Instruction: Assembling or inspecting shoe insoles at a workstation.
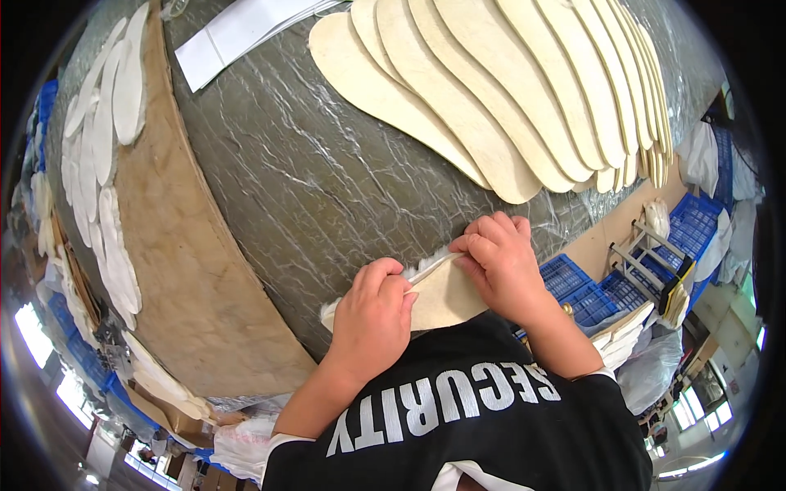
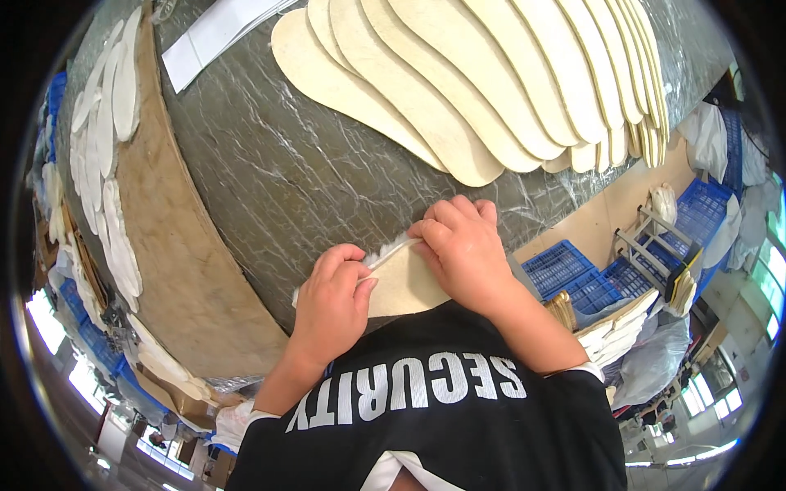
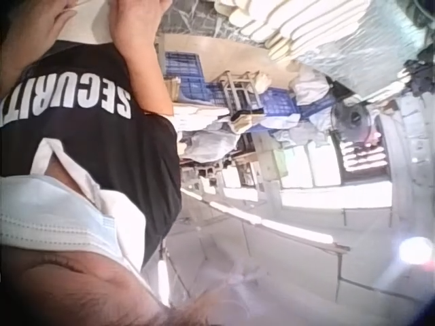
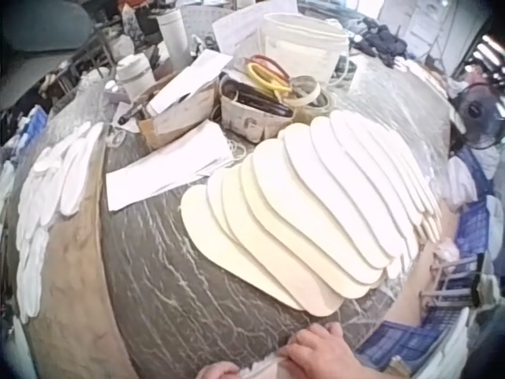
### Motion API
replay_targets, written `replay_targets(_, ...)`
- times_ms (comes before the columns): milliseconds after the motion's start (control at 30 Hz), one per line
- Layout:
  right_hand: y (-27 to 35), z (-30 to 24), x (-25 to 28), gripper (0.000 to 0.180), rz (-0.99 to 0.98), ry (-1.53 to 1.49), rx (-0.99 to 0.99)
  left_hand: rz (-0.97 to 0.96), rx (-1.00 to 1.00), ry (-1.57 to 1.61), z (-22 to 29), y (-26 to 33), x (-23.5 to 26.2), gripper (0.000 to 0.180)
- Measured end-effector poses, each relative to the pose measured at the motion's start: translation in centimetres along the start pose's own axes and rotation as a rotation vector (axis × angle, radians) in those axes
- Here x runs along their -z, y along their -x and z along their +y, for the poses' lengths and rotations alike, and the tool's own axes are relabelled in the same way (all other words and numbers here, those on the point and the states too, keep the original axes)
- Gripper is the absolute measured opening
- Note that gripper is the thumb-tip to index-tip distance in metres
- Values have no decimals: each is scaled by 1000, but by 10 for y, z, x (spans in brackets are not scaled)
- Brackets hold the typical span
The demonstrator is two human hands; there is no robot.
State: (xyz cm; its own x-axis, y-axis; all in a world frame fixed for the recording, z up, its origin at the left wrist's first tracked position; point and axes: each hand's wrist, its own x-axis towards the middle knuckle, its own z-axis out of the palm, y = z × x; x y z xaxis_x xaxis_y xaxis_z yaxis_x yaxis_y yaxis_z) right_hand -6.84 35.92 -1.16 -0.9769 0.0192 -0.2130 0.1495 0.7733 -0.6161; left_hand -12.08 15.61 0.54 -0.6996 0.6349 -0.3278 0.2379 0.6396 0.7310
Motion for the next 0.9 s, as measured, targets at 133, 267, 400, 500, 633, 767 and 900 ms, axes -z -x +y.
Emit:
replay_targets(133,-3,2,3,14,-45,-25,30,0,-5,21,-4,-1,-1,12)
replay_targets(267,-5,2,5,14,-84,-45,40,-11,-1,19,-5,-2,-1,12)
replay_targets(400,-6,1,6,14,-84,-40,62,-28,15,20,-5,-2,-2,12)
replay_targets(500,-6,2,7,15,-124,-40,76,-25,7,16,-5,-2,-3,12)
replay_targets(633,-3,-4,4,21,-142,42,85,13,-32,14,-4,-4,-2,11)
replay_targets(767,-1,-22,-13,39,-11,6,235,43,-39,-7,-2,-5,1,15)
replay_targets(900,-6,-20,-25,41,-31,-84,292,69,113,35,-7,9,19,25)
